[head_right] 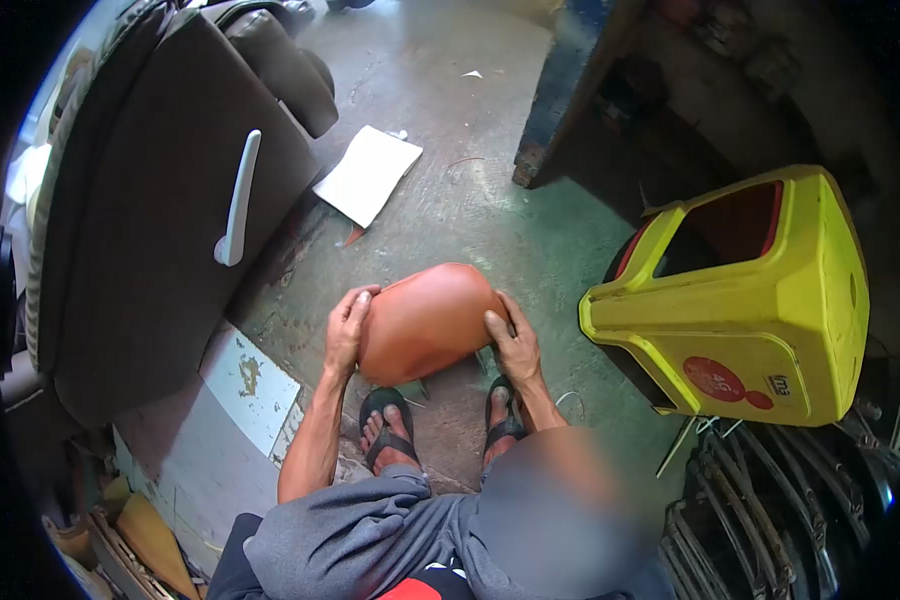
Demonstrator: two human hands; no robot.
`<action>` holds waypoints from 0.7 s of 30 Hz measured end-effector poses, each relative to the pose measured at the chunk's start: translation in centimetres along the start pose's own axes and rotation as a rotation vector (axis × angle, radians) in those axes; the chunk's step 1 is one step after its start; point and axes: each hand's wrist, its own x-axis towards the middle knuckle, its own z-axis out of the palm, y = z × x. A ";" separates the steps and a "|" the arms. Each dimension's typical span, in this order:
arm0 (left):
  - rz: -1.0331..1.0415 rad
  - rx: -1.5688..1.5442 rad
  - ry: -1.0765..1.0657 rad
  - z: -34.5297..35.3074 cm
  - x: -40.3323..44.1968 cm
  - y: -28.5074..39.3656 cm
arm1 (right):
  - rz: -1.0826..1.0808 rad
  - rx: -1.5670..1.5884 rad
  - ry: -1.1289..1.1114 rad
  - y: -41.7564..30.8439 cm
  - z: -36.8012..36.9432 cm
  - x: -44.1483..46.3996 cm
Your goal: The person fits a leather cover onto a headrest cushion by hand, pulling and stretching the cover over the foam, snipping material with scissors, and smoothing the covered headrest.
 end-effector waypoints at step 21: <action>-0.304 -0.473 -0.048 -0.4 -2.5 -4.1 | 0.054 -0.425 0.046 -2.6 -4.2 -4.7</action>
